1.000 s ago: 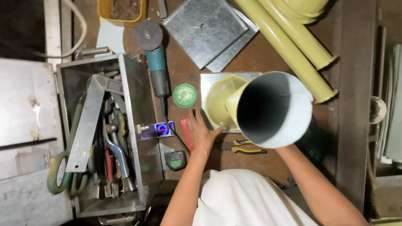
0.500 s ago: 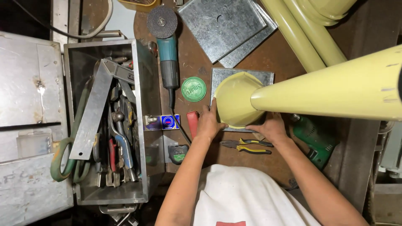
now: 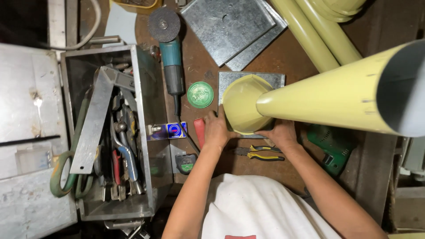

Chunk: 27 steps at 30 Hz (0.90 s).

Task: The person assembles a yellow metal funnel with a cylindrical tube. They use a screwdriver to fasten the tube to the funnel mouth, fit the tube into the funnel, place a square metal plate over the funnel base, and hammer the assembly to seat the parts together.

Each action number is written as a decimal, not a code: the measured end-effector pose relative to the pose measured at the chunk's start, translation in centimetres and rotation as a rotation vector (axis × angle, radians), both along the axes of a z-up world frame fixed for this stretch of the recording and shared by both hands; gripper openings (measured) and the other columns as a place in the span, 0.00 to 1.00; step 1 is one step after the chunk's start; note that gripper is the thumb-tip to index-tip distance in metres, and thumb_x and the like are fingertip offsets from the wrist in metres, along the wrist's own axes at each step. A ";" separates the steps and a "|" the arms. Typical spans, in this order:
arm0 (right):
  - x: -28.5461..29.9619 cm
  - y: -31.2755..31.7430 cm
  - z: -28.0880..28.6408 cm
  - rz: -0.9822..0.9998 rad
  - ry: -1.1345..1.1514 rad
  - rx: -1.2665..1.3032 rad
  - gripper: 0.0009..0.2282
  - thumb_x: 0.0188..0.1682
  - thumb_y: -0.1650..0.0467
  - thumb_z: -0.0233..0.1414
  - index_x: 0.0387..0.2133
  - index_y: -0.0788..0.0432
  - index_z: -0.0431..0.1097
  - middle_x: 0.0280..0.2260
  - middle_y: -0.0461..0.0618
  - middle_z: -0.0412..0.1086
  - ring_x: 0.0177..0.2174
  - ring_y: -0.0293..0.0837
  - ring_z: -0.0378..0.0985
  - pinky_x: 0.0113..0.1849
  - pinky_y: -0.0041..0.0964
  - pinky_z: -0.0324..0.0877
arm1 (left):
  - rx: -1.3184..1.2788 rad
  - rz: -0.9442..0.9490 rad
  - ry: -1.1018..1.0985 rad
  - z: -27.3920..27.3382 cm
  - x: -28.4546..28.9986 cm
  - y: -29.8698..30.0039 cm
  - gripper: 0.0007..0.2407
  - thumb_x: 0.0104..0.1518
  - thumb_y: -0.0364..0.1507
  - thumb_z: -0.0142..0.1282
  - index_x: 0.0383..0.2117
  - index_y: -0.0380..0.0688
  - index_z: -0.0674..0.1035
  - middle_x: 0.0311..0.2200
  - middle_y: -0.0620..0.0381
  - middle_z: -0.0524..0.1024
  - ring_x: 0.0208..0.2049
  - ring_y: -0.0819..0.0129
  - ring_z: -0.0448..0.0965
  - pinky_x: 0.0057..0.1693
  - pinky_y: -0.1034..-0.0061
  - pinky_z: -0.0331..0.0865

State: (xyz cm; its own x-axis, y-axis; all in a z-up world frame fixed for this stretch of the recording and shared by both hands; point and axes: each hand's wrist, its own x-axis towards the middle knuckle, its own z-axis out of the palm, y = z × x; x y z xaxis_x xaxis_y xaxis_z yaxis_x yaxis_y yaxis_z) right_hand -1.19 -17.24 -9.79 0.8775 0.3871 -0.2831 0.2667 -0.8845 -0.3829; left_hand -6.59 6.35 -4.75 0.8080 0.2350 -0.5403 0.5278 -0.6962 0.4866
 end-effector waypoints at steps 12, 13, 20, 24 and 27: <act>1.1 0.4 0.1 -0.107 -0.011 0.081 0.46 0.34 0.55 0.68 0.64 0.61 0.52 0.65 0.58 0.55 0.62 0.54 0.55 0.61 0.55 0.50 | -0.330 -0.105 -0.979 0.9 5.2 -5.1 0.29 0.48 0.35 0.74 0.57 0.44 0.73 0.59 0.54 0.74 0.65 0.56 0.72 0.76 0.57 0.58; 0.7 0.5 1.0 -0.128 -0.008 0.081 0.46 0.34 0.55 0.68 0.64 0.61 0.52 0.65 0.58 0.55 0.62 0.54 0.55 0.61 0.55 0.50 | -0.340 -0.124 -0.971 0.5 4.8 -5.1 0.29 0.48 0.35 0.74 0.57 0.44 0.73 0.59 0.54 0.74 0.65 0.56 0.72 0.76 0.57 0.58; 0.5 0.6 1.4 -0.098 0.083 0.032 0.56 0.27 0.55 0.69 0.67 0.63 0.41 0.68 0.54 0.46 0.67 0.48 0.47 0.63 0.56 0.45 | -0.368 -0.092 -1.092 1.0 6.0 -4.8 0.29 0.42 0.31 0.74 0.51 0.38 0.72 0.51 0.47 0.75 0.54 0.55 0.78 0.62 0.68 0.73; 0.1 -0.1 -0.8 -0.016 0.001 0.107 0.57 0.28 0.55 0.69 0.65 0.71 0.40 0.67 0.65 0.44 0.65 0.55 0.48 0.62 0.56 0.46 | -0.339 0.016 -1.109 2.9 6.1 -5.3 0.26 0.39 0.31 0.74 0.46 0.39 0.75 0.46 0.47 0.79 0.49 0.55 0.82 0.58 0.67 0.76; -1.5 -1.5 1.3 -0.052 -0.089 0.262 0.48 0.30 0.61 0.67 0.64 0.70 0.52 0.64 0.66 0.55 0.64 0.58 0.55 0.62 0.53 0.54 | -0.313 0.014 -1.111 3.6 6.1 -5.5 0.25 0.40 0.31 0.74 0.46 0.39 0.76 0.45 0.47 0.79 0.49 0.54 0.82 0.58 0.67 0.76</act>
State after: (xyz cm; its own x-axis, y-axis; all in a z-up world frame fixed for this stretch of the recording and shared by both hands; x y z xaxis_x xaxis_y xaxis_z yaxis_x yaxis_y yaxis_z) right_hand -2.70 -18.72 -8.53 0.9151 0.3907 -0.1003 0.2663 -0.7719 -0.5773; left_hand -0.45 0.89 -1.12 0.8728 0.2288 0.4311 -0.2933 -0.4602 0.8380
